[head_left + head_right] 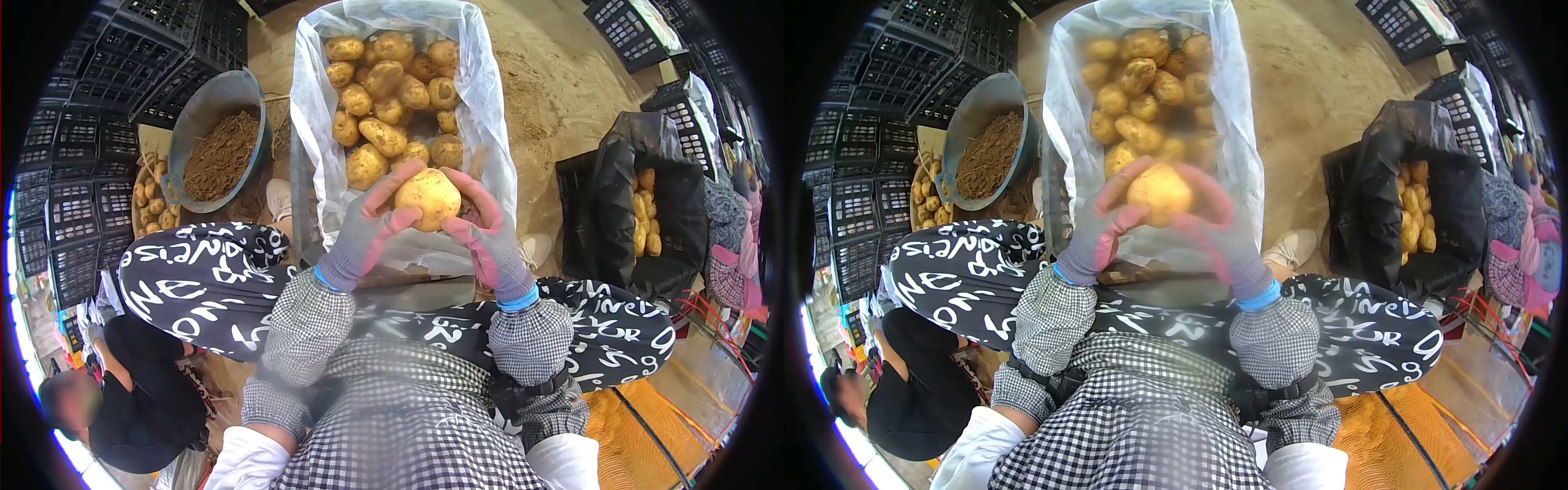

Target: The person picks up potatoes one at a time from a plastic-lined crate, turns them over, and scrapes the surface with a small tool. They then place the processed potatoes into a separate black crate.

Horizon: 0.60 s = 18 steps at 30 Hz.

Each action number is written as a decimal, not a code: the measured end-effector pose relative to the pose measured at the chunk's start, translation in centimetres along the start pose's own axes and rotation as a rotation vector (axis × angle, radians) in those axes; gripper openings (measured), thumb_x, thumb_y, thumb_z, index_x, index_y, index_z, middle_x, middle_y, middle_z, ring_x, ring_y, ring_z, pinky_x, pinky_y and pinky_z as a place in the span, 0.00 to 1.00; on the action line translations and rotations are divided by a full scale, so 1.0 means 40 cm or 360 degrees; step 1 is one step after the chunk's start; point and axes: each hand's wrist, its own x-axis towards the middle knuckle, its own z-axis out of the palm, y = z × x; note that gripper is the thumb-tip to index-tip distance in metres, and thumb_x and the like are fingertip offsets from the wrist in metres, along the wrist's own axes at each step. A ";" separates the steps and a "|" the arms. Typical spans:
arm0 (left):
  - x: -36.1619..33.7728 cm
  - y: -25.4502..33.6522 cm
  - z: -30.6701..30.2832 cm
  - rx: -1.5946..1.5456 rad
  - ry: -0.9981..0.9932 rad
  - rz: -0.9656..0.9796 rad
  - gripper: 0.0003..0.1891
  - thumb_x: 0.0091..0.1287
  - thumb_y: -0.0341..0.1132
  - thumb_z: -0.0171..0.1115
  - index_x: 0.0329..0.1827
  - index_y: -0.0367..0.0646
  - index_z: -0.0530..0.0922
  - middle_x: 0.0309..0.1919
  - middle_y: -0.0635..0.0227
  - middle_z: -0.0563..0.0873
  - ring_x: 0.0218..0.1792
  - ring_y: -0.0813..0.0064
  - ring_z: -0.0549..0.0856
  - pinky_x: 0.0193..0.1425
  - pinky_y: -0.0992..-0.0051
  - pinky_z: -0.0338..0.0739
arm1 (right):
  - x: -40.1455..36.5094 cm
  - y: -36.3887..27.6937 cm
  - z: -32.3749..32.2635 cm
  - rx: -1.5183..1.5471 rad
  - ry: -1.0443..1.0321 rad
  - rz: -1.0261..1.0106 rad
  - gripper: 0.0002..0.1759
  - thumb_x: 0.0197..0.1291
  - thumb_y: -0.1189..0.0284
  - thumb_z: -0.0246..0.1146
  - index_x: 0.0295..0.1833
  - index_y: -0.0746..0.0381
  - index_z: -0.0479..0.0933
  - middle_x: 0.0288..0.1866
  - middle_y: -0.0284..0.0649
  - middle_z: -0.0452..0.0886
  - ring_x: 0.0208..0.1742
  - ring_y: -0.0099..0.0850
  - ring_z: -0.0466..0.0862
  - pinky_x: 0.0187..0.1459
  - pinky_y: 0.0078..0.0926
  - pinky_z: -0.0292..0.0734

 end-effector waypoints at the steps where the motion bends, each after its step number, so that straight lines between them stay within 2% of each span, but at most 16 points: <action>1: -0.003 0.013 0.006 -0.0082 0.0035 -0.0065 0.36 0.69 0.37 0.68 0.77 0.37 0.62 0.70 0.63 0.71 0.69 0.72 0.73 0.73 0.71 0.69 | 0.000 -0.003 0.002 0.0005 -0.0002 0.0006 0.44 0.60 0.63 0.73 0.76 0.69 0.61 0.69 0.43 0.72 0.68 0.28 0.74 0.67 0.25 0.70; 5: 0.004 0.007 -0.019 -0.0271 0.0073 -0.0124 0.37 0.69 0.37 0.68 0.78 0.38 0.61 0.70 0.63 0.71 0.69 0.72 0.73 0.72 0.72 0.69 | 0.002 -0.001 -0.002 -0.0065 -0.0003 -0.0036 0.44 0.61 0.64 0.73 0.76 0.69 0.61 0.70 0.42 0.72 0.68 0.28 0.74 0.67 0.25 0.69; 8: 0.005 0.001 0.012 0.0247 -0.0031 0.0227 0.39 0.69 0.37 0.69 0.79 0.39 0.59 0.69 0.62 0.72 0.69 0.72 0.72 0.73 0.72 0.68 | -0.001 -0.015 0.008 -0.0035 0.0027 -0.0058 0.43 0.61 0.63 0.72 0.76 0.69 0.61 0.70 0.42 0.72 0.68 0.29 0.74 0.68 0.26 0.69; 11: 0.004 0.009 0.025 0.0275 -0.0024 0.0151 0.39 0.69 0.38 0.69 0.79 0.39 0.59 0.69 0.62 0.72 0.69 0.73 0.72 0.73 0.73 0.67 | -0.002 -0.005 -0.013 -0.0077 0.0053 0.0019 0.43 0.62 0.63 0.71 0.76 0.68 0.61 0.70 0.42 0.71 0.68 0.29 0.74 0.68 0.25 0.70; 14: 0.000 0.003 0.012 0.0147 -0.0066 0.0039 0.39 0.69 0.40 0.69 0.79 0.38 0.59 0.69 0.62 0.72 0.69 0.73 0.72 0.73 0.72 0.67 | -0.005 0.010 -0.014 -0.0045 0.0043 -0.0036 0.43 0.62 0.62 0.71 0.76 0.68 0.60 0.70 0.43 0.72 0.68 0.29 0.74 0.67 0.25 0.70; 18: 0.003 0.007 -0.014 -0.0195 0.0076 -0.0170 0.39 0.70 0.44 0.68 0.79 0.38 0.59 0.70 0.60 0.71 0.70 0.71 0.72 0.74 0.70 0.67 | -0.015 -0.023 -0.007 -0.0043 0.0043 0.0048 0.41 0.63 0.65 0.70 0.77 0.68 0.60 0.71 0.43 0.71 0.69 0.30 0.74 0.68 0.28 0.70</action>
